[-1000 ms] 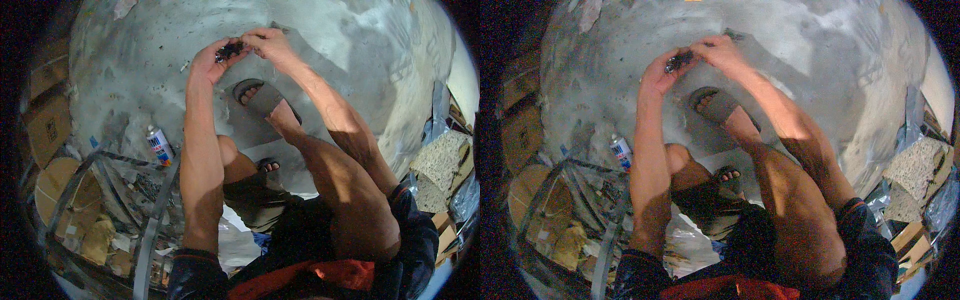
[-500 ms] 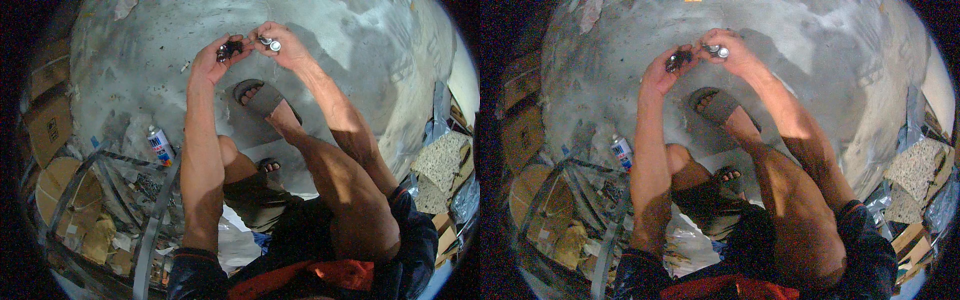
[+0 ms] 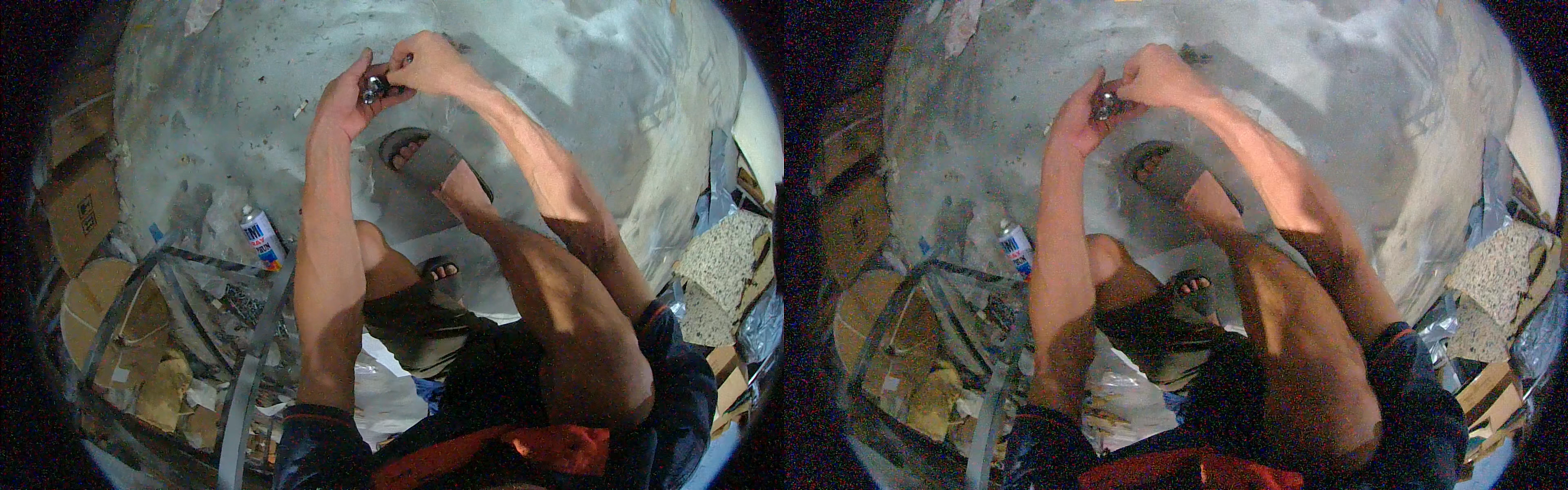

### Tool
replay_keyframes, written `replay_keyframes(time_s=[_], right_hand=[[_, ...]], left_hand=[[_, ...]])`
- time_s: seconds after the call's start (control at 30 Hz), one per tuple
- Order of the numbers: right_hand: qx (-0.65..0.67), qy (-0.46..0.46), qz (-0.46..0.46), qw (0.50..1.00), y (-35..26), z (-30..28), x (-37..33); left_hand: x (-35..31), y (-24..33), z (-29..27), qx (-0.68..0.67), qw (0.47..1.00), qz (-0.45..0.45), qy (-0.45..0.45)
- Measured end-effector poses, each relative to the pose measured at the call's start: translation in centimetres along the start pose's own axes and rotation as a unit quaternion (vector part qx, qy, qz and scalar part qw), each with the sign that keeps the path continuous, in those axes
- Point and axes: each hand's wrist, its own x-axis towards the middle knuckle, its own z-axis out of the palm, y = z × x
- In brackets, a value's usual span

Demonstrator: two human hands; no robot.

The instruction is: The person unwraps small metal parts from bubble wrap, then sits on the floor to manipulate and assemble them by hand. They later stand, place parts into a plastic bag, and retrieve additional items from a blue parts bin before returning to the floor to continue handling the components.

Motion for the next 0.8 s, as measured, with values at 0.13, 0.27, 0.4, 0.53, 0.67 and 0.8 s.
replay_keyframes(time_s=[0.13,0.27,0.4,0.53,0.67,0.8], right_hand=[[0.472,-0.056,0.054,0.878,1.3,-1.7,-0.7],[0.645,-0.083,-0.002,0.76,2.0,-2.2,-1.9],[0.339,-0.019,0.013,0.941,0.8,-0.7,-1.4],[0.089,0.063,-0.098,0.989,-0.5,0.6,-1.4],[0.067,0.055,-0.083,0.993,-0.7,0.3,-1.1],[0.139,0.034,-0.045,0.989,-0.3,-0.3,-1.1]], left_hand=[[-0.1,0.2,0.2,-0.023,0.999,0.003,-0.032],[0.3,0.3,-0.1,-0.029,0.999,0.011,-0.036],[0.6,0.1,-0.4,-0.029,0.998,0.016,-0.045],[0.4,0.1,-0.1,0.005,0.999,0.031,0.004],[0.0,0.3,0.3,0.01,1.0,0.025,0.005],[-0.1,0.3,0.5,0.012,1.0,0.022,0.005]])
